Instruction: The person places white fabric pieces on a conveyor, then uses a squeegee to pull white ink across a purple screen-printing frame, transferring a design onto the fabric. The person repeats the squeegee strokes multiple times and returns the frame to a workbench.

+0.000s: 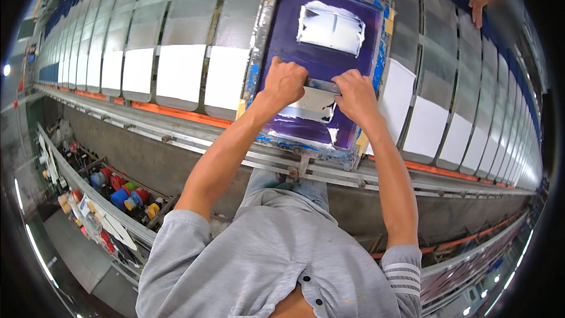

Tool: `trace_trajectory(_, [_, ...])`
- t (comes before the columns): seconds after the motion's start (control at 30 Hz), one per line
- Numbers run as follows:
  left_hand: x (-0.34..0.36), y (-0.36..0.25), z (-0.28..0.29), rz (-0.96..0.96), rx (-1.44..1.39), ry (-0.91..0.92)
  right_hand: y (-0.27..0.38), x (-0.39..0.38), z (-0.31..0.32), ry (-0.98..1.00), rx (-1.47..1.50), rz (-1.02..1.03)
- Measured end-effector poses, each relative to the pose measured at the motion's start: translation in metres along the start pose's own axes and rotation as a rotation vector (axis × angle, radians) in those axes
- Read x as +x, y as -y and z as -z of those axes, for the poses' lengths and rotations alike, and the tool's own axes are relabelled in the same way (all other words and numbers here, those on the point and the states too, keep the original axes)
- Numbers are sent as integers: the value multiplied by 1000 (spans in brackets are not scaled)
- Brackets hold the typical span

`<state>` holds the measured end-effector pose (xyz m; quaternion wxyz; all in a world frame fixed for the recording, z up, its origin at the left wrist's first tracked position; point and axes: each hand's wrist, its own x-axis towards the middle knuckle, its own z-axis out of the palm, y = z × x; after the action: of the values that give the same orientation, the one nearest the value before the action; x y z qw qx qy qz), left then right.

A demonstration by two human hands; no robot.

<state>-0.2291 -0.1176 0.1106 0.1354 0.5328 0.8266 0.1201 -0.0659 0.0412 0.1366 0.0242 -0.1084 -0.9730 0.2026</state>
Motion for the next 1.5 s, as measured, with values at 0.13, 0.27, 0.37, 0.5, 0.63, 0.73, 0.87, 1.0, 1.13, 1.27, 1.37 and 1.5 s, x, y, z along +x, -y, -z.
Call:
trace_trajectory(0.13, [-53,-16,-14,17,-63,-43,23,-42,-41,-92,212,-68])
trace_trajectory(0.27, [-96,-28,-11,23,-102,15,54,-73,-39,-91,211,-75])
trace_trajectory(0.37, [-63,-13,-1,49,-27,203,36,-51,-23,5,164,-55])
trace_trajectory(0.5, [-12,-2,6,28,-18,79,0,0,-17,-62,117,-69])
trace_trajectory(0.63, [-47,-13,-4,17,-49,29,27,-35,-30,-26,198,-127])
trace_trajectory(0.73, [-85,-27,-5,18,-76,20,54,-71,-37,-75,177,-97])
trace_trajectory(0.87, [-45,-11,11,50,-30,200,28,-36,-19,35,221,-138])
trace_trajectory(1.0, [1,3,10,3,-6,82,-5,8,-9,-3,173,-104])
trace_trajectory(1.13, [-50,-14,-9,9,-34,8,23,-43,-40,2,199,-147])
trace_trajectory(1.27, [-79,-27,-3,11,-80,33,44,-72,-28,-79,193,-69])
trace_trajectory(1.37, [-53,-20,9,57,-1,182,15,-66,-9,-112,438,-259])
trace_trajectory(1.5, [-16,-8,15,63,-10,105,-52,-53,-20,-369,154,-591])
